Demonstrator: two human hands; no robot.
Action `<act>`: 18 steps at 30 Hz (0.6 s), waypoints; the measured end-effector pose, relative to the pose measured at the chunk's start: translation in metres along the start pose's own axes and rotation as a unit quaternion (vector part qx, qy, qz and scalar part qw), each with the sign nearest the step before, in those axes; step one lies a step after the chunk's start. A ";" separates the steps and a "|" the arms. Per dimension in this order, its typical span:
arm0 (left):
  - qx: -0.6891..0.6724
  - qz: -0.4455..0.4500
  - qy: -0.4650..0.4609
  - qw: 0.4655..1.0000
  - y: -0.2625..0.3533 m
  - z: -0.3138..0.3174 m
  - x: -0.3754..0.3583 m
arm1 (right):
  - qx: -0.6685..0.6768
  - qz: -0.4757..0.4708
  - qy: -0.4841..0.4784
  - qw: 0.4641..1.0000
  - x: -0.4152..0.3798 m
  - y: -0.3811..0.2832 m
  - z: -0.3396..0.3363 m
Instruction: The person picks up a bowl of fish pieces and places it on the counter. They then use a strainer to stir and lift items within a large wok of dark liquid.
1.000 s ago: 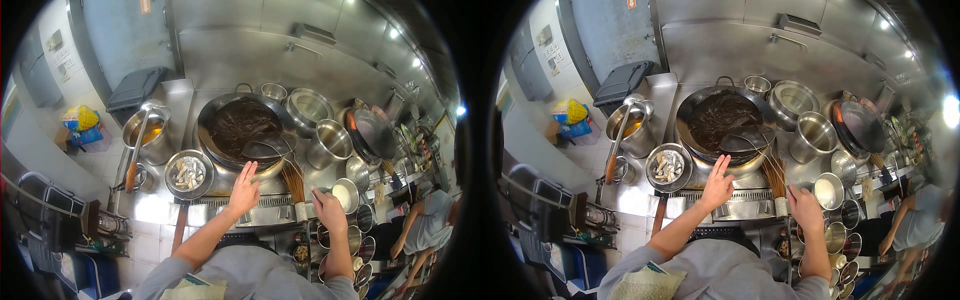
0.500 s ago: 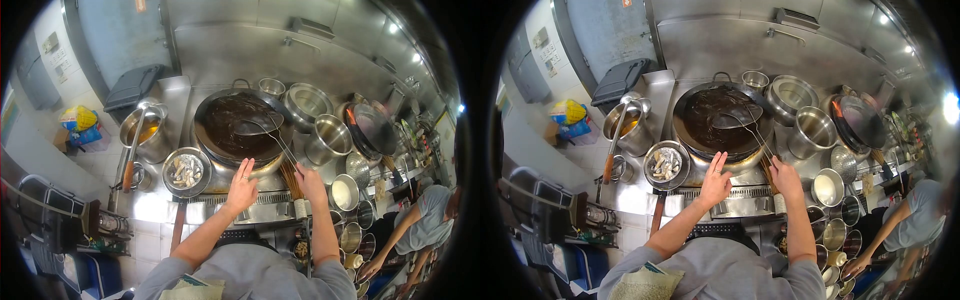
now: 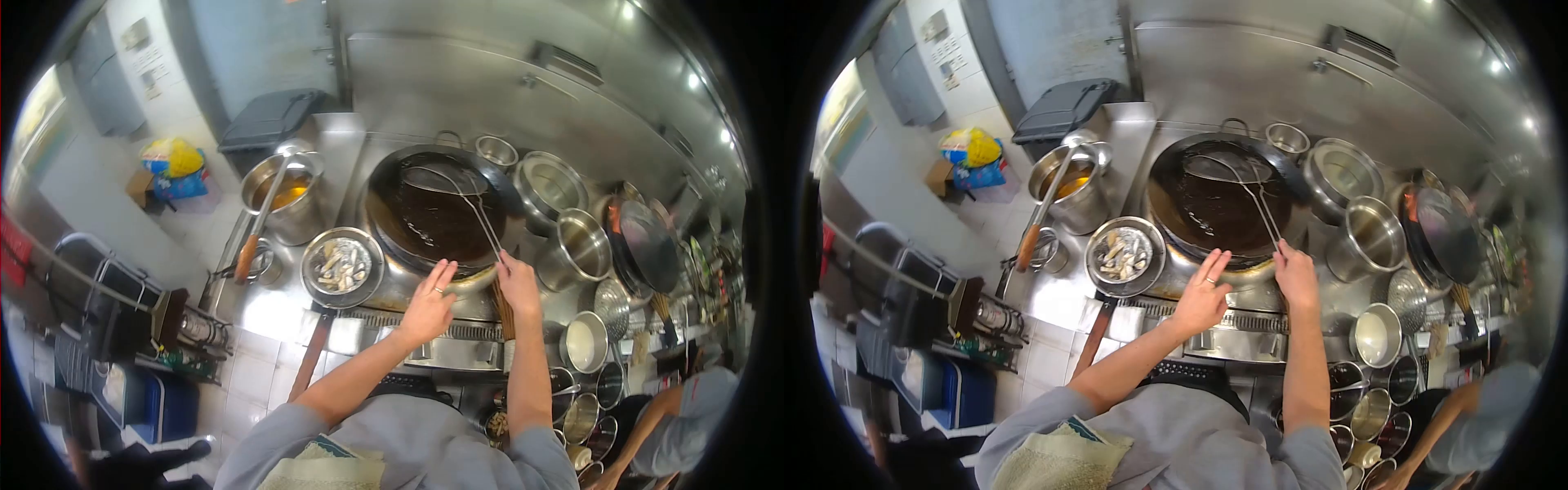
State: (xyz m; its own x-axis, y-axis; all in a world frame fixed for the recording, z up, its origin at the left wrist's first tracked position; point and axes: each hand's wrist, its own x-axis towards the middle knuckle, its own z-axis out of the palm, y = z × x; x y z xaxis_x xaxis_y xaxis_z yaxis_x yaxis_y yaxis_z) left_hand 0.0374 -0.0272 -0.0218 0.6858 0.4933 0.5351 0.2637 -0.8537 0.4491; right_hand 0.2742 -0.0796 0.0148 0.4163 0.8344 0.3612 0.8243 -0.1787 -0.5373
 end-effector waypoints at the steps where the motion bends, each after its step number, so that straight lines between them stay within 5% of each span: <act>1: 0.007 -0.006 -0.011 1.000 0.002 -0.003 0.001 | 0.005 -0.001 -0.002 1.000 -0.002 -0.001 -0.001; 10: -0.006 -0.011 -0.013 1.000 0.005 -0.007 0.001 | 0.036 -0.005 -0.052 0.998 -0.058 -0.002 -0.027; 18: -0.011 -0.016 -0.008 1.000 0.002 -0.003 0.001 | 0.037 0.093 -0.101 0.990 -0.108 -0.039 -0.064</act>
State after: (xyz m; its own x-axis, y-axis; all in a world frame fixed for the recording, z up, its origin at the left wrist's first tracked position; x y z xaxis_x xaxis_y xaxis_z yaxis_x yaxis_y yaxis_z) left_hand 0.0368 -0.0275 -0.0182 0.6878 0.5181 0.5085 0.2712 -0.8331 0.4820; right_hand 0.2216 -0.1963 0.0456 0.4670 0.8790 0.0959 0.7075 -0.3064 -0.6369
